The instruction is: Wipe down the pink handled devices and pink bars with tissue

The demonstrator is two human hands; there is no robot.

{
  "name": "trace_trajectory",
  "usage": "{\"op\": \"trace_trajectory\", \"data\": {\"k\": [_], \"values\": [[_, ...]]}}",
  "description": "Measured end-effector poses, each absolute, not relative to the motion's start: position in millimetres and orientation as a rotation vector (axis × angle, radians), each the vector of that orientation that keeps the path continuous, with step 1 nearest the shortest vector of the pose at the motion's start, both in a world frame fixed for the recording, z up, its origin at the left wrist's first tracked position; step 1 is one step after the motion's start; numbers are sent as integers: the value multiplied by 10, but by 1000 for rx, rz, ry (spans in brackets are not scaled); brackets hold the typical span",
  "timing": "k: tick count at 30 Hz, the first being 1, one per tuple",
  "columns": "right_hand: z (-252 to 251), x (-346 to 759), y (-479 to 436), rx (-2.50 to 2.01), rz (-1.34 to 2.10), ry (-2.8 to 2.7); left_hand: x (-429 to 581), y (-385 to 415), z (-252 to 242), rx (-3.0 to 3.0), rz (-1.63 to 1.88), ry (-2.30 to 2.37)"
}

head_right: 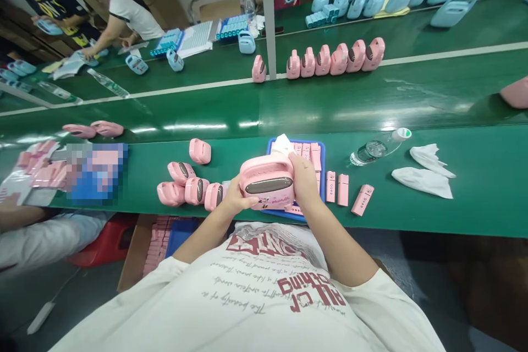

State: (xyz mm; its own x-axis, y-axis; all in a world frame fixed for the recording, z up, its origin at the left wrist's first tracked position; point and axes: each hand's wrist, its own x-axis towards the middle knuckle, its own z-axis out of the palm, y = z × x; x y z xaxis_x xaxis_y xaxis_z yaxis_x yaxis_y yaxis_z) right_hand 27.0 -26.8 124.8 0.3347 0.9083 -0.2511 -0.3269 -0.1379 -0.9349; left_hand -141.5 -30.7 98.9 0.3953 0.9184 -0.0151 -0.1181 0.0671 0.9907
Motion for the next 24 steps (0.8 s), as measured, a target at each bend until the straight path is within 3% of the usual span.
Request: {"op": "trace_trajectory", "data": {"k": [6,10,14,19,24], "values": [[810,449,-334,-1474,837,-597,-1609,-242,793,1181,961,945],[391,1087,-609,-2289,678,-969,-1742,-131,581,912,1024,1072],[93,1540,-998,-2858,743,-643,-1781,208,426,708,1032,1243],[-183,1645,-1172,-2969,934,-529,-1510,1021,198,712,1047,1377],[-274,1764,-1180,-2981,903,-574,-1030,1892,-14,853,1165,1527]]}}
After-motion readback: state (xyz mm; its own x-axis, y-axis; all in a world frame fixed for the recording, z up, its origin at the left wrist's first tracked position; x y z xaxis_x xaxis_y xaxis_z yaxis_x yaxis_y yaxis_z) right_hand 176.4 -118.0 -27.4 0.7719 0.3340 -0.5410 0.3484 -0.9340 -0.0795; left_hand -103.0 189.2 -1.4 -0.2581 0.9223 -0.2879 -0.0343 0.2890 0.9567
